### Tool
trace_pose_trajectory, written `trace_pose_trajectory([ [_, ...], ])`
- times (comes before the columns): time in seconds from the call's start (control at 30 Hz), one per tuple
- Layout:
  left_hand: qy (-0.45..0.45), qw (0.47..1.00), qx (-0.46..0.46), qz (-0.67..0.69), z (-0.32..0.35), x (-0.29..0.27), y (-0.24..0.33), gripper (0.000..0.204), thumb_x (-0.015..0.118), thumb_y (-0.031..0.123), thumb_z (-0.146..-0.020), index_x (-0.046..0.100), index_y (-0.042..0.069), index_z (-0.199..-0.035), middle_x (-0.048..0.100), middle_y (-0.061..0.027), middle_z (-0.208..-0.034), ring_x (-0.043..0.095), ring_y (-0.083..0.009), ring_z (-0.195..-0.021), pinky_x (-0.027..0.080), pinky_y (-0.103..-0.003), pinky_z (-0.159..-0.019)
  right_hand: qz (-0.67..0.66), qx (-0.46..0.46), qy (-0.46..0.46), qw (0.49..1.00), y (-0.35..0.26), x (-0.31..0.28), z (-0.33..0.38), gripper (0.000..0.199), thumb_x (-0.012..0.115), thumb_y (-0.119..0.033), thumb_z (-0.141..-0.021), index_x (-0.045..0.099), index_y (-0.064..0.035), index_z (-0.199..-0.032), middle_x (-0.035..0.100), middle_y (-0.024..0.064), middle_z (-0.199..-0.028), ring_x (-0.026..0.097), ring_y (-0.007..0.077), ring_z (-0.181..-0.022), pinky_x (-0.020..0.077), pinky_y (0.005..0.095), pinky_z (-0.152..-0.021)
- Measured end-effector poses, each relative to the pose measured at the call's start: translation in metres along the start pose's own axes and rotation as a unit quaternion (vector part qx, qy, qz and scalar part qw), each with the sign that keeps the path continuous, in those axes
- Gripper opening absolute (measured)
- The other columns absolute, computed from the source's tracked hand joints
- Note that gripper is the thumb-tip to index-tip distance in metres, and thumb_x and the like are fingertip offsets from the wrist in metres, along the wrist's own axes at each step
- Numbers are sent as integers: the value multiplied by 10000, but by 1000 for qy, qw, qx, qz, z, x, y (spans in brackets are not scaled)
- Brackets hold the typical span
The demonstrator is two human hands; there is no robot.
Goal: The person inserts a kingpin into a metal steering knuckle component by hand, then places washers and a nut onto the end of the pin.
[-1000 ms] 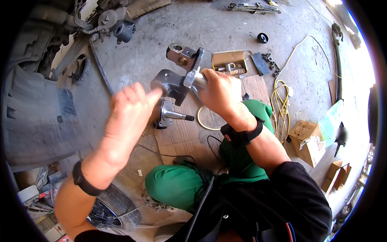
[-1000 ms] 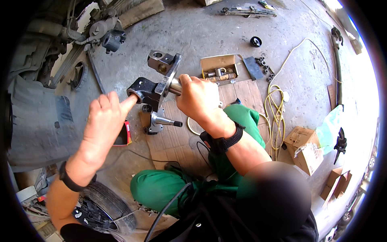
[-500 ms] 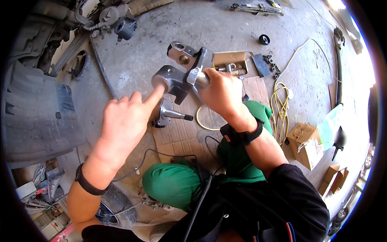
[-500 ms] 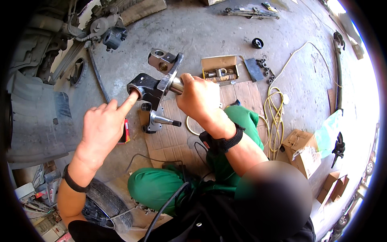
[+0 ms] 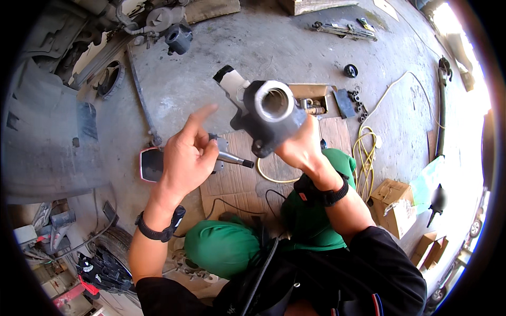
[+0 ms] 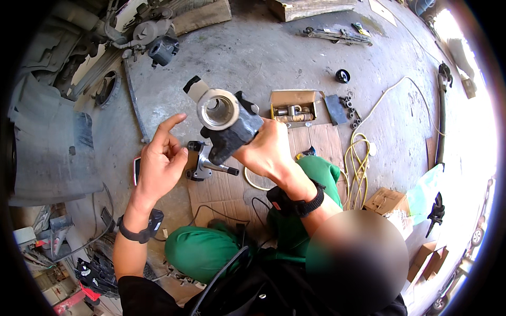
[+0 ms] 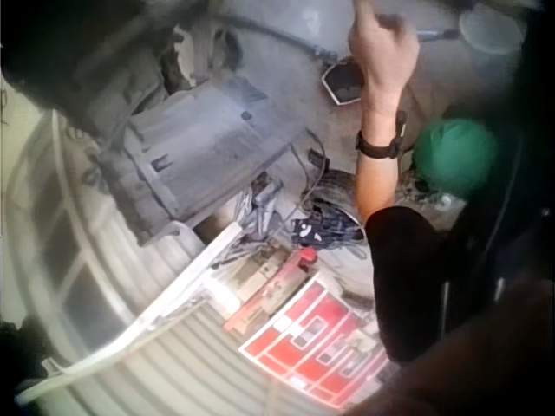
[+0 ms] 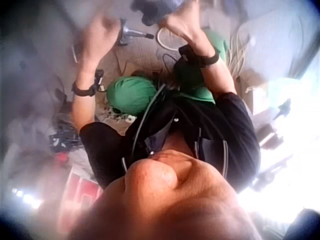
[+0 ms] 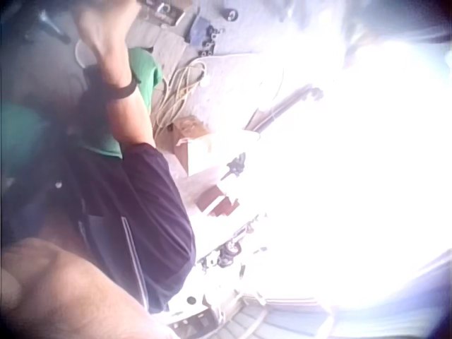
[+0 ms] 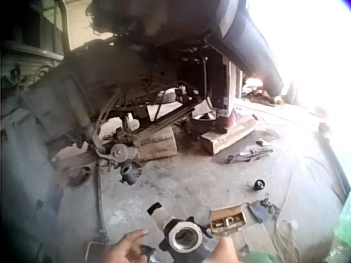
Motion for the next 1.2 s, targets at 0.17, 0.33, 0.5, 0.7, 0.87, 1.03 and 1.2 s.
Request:
trace_pose_trajectory([
  [0.17,-20,919,-151,363,5,12,-24,613,552,2,-822,439,83,-1419,514,7,-763,403,-41,-566,315,-184,-491,-8,-17,-33,999,-3,6,1,285,692,-196,-827,661,-70,-1081,707,106,-994,689,219,-895,529,323,-785],
  [0.33,-9,892,-138,431,8,3,-17,605,541,22,-813,432,41,-1408,495,6,-748,391,-43,-566,316,-182,-493,-296,148,-125,935,15,21,8,161,626,-3,-673,562,-10,-821,538,55,-607,503,175,-410,396,311,-397],
  [0.5,13,915,-79,396,13,-17,-1,606,569,23,-803,445,36,-1396,478,23,-753,395,-28,-592,317,-170,-515,-624,272,-212,701,21,35,24,228,570,-53,-612,506,17,-819,475,91,-576,440,181,-379,370,329,-343],
  [0.7,42,978,92,185,19,-35,47,566,592,-43,-767,574,66,-1322,464,41,-728,372,-35,-556,338,-183,-510,-765,217,-318,516,3,34,25,203,565,-108,-675,426,-28,-799,473,67,-601,459,164,-418,422,322,-370],
  [0.87,35,988,147,8,3,-33,84,651,605,-34,-709,587,117,-1342,512,-53,-682,495,-151,-532,453,-276,-511,-763,204,-338,512,1,31,26,214,566,-101,-663,423,-19,-800,469,70,-597,455,164,-414,419,322,-366],
  [1.03,-12,986,160,-55,-3,-15,89,697,608,-11,-714,520,102,-1396,570,-72,-703,546,-184,-554,465,-328,-507,-728,227,-301,572,8,30,29,245,577,-109,-614,446,1,-790,431,90,-555,388,162,-359,370,325,-323],
  [1.2,-185,920,-46,341,4,7,64,741,587,-6,-780,359,36,-1484,551,-21,-712,461,-93,-521,366,-246,-459,-691,236,-281,622,10,30,29,251,578,-106,-595,470,27,-778,455,108,-562,428,186,-365,396,341,-327],
])
Point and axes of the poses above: each hand's wrist, its own z-axis away from the middle knuckle, its own x-axis out of the palm, y = z × x, the point moved 8 cm from there along -z, towards the middle knuckle
